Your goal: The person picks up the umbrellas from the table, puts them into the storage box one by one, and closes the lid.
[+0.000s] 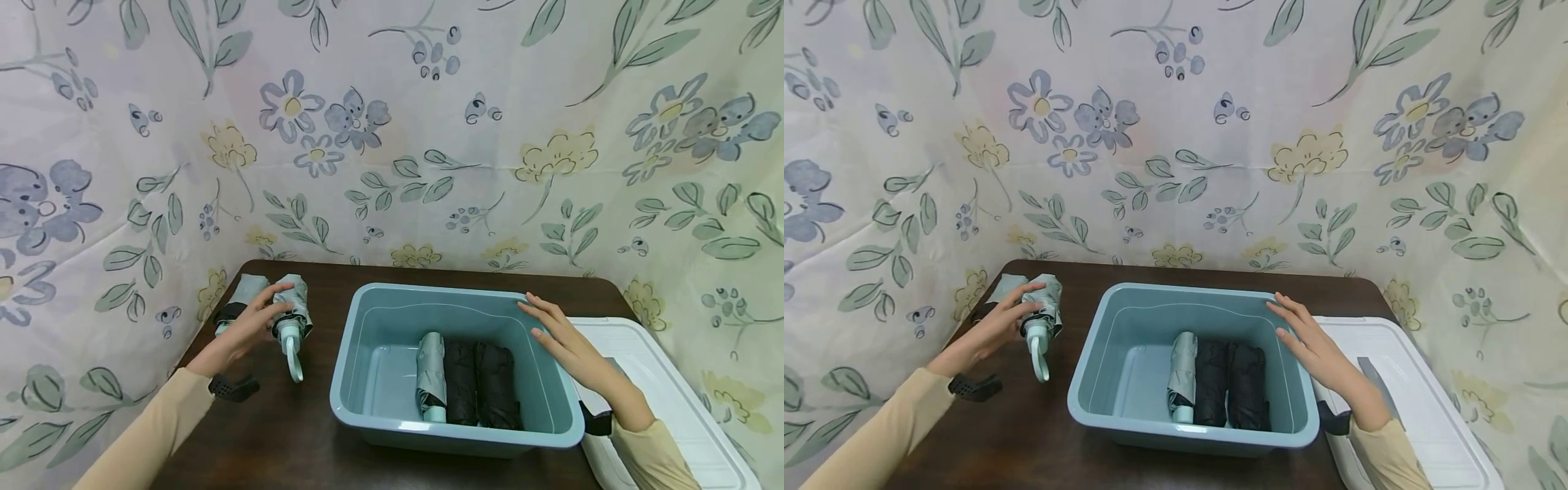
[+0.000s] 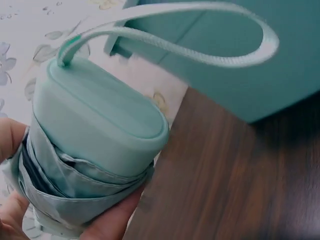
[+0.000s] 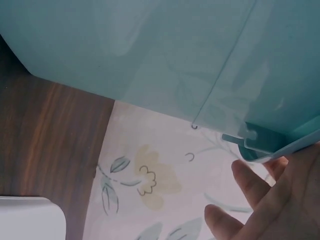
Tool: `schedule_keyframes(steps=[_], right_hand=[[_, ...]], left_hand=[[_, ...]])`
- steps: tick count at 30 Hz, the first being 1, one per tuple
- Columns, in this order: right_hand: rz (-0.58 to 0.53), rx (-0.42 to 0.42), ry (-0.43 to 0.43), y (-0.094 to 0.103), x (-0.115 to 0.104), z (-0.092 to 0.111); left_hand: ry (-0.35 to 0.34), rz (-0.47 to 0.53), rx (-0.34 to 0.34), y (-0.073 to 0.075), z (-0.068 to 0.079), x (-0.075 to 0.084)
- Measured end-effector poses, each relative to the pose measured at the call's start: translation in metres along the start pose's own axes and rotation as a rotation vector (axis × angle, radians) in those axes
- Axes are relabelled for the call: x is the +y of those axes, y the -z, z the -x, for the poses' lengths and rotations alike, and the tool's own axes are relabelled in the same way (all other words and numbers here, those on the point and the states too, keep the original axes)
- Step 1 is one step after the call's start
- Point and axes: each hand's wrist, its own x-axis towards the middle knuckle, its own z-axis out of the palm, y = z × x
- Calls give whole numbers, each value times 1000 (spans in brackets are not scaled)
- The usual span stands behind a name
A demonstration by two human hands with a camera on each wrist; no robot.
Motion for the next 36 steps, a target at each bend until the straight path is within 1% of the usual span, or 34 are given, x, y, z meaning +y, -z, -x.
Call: schedule_keyframes(steps=[3, 7, 13, 19, 24, 26, 32, 36], right_hand=[[-4, -1, 2, 0, 0, 0], [-6, -3, 4, 0, 0, 0], [-3, -9, -2, 2, -1, 0], [-9, -10, -12, 4, -2, 2], [-11, -8, -13, 4, -3, 1], [-12, -8, -14, 4, -4, 0], [-24, -11, -15, 2, -2, 0], [-28, -13, -15, 1, -1, 0]], left_hand=[[-8, 40, -45, -5, 2, 6], [-19, 46, -67, -10, 5, 13], [-42, 38, -74, -17, 7, 26], [-31, 45, -47, -30, 11, 38], [-17, 66, -35, -40, 14, 51], [-13, 77, -39, -43, 15, 57], [-10, 70, -50, -52, 19, 71], [-8, 61, -75, -58, 21, 79]])
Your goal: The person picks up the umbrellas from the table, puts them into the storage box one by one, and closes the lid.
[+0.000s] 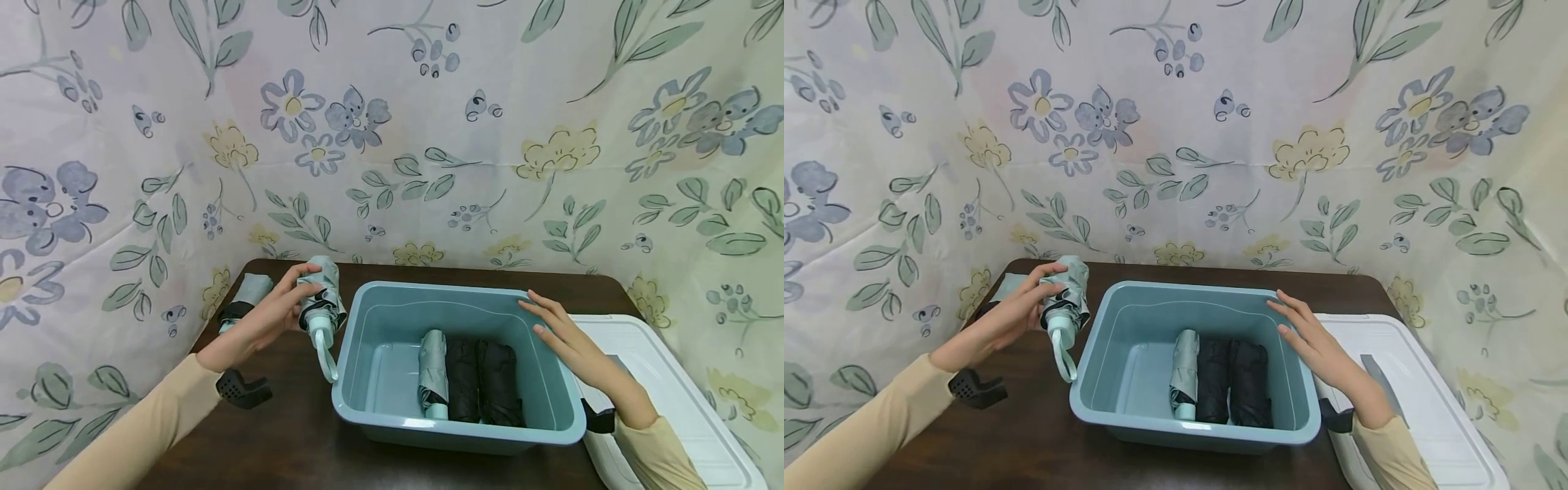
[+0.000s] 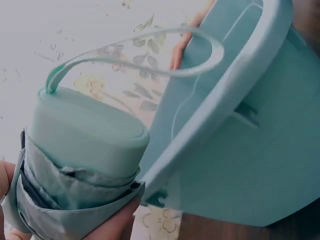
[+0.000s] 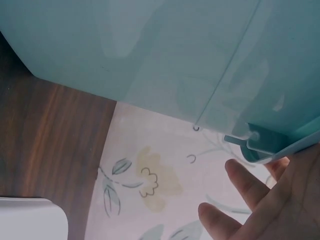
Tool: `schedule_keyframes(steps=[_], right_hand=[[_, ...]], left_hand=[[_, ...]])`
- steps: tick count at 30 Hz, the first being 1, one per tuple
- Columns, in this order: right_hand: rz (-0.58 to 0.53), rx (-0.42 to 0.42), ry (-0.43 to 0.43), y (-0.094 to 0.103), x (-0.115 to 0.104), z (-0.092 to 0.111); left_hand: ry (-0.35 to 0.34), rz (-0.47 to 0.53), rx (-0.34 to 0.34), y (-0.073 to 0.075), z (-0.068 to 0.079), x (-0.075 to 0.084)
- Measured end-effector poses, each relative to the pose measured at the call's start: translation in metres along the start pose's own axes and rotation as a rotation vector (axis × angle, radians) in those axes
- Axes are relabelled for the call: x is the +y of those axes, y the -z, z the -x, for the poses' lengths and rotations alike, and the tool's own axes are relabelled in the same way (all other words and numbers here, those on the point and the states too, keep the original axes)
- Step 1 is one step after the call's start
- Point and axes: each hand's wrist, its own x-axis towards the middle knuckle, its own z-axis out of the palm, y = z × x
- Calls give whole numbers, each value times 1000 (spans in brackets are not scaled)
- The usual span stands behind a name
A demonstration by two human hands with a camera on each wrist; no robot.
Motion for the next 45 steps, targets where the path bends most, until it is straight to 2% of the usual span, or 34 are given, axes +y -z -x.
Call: schedule_keyframes(steps=[10, 14, 18, 31, 38, 45], right_hand=[[-9, 7, 4, -1, 2, 0], [-10, 11, 10, -1, 3, 1], [-16, 10, 20, -2, 4, 0], [-22, -3, 15, -4, 6, 1], [-31, -7, 5, -2, 5, 0], [-37, 1, 4, -1, 4, 1]], left_hand=[[-6, -81, -52, -18, -3, 16], [-19, -115, -101, -25, -5, 21], [-29, -140, -153, -34, -7, 24], [-30, -196, -245, -65, -15, 28], [44, -231, -326, -80, -19, 28], [132, -230, -352, -94, -26, 29]])
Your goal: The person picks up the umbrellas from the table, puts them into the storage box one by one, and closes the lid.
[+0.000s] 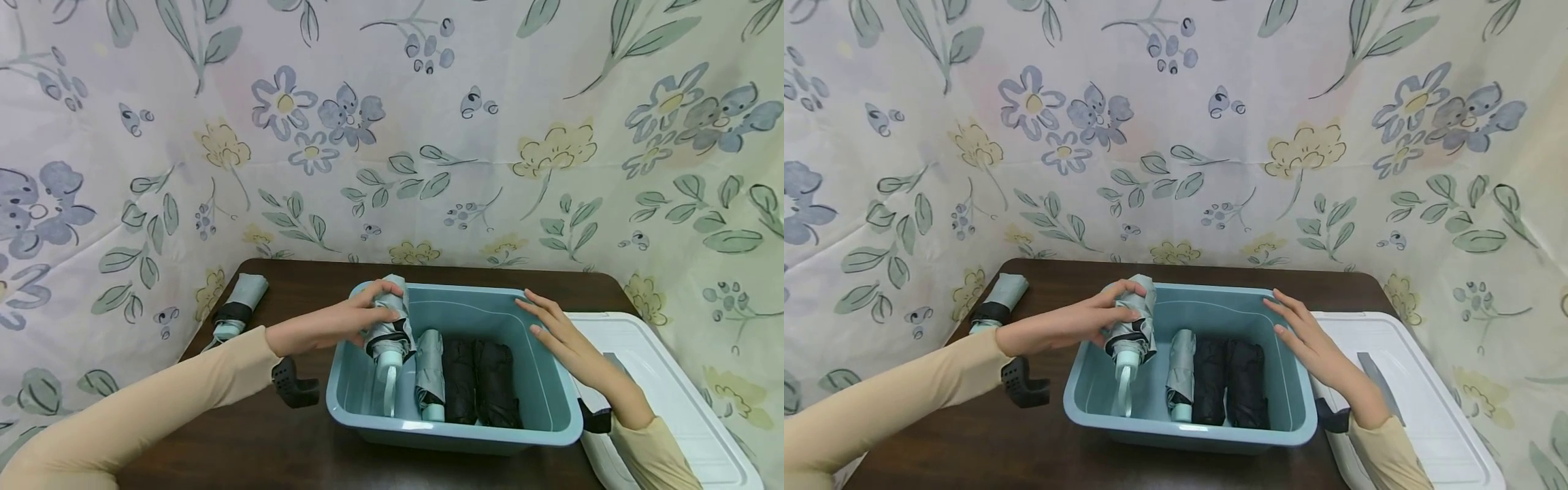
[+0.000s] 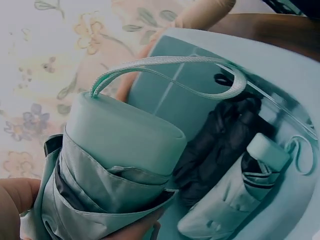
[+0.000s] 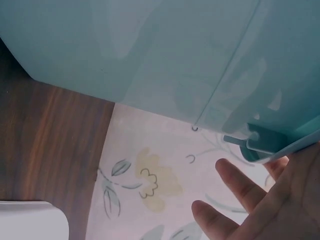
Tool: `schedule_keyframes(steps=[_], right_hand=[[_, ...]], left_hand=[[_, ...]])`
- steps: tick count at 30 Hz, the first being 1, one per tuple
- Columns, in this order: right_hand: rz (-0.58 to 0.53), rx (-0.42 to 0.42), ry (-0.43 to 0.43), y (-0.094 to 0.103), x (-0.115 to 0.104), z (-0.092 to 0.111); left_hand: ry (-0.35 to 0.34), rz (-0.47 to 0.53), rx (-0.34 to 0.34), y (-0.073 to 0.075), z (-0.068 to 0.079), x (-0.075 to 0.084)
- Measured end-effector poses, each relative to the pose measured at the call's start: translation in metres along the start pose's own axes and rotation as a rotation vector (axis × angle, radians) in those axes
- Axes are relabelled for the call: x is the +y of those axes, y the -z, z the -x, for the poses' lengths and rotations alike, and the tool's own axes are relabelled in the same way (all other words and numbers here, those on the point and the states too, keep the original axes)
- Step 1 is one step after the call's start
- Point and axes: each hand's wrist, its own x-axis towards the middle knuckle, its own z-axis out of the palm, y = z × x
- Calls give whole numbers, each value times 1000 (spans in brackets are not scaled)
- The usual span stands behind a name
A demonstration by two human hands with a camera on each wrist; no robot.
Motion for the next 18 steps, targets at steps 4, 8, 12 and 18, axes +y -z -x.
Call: schedule_keyframes(steps=[4, 8, 12, 18], right_hand=[[1, 7, 1, -1, 1, 0], [10, 8, -2, -1, 1, 0], [15, 5, -7, 0, -1, 0], [11, 6, -7, 1, -1, 0]], left_hand=[[36, 8, -16, -5, -6, 0], [77, 1, -38, -10, -11, 1], [118, -2, -86, -14, -20, 1], [195, 17, -119, -21, -33, 7]])
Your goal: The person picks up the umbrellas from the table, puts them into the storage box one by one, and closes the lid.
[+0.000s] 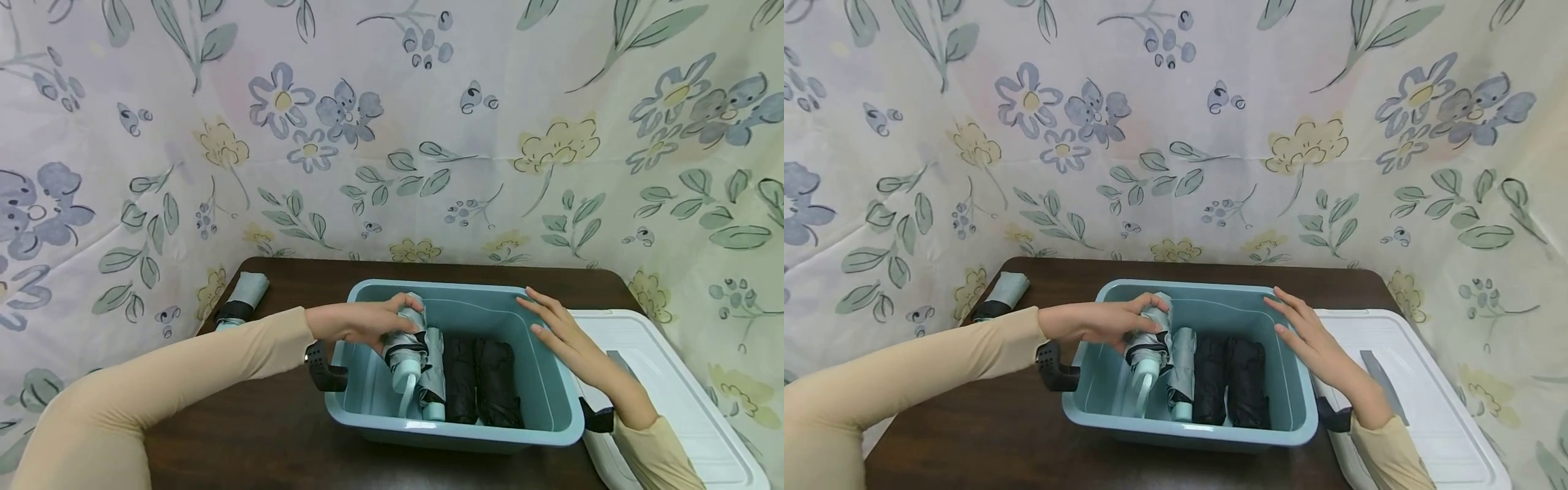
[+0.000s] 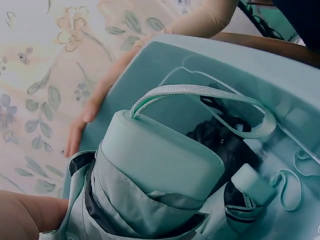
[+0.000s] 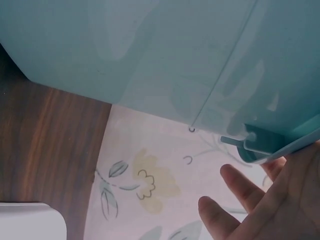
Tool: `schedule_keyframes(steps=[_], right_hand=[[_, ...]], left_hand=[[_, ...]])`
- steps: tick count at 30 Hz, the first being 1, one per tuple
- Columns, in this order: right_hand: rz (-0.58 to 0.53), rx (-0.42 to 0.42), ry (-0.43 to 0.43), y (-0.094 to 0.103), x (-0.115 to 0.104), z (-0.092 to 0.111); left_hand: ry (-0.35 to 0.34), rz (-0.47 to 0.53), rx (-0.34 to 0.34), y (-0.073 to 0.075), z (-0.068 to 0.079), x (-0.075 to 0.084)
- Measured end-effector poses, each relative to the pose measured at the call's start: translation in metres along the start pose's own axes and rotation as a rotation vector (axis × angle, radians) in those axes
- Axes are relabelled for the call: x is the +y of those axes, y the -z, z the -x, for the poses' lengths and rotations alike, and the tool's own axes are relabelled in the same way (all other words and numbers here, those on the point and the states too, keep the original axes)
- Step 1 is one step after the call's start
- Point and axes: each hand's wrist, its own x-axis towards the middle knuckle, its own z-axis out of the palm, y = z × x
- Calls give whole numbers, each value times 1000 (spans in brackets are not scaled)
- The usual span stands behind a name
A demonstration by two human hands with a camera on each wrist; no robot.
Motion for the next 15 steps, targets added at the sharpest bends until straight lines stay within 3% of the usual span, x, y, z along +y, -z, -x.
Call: schedule_keyframes(steps=[15], right_hand=[[-9, 0, 12, 1, -1, 0]], left_hand=[[89, -48, -3, -9, -30, -12]])
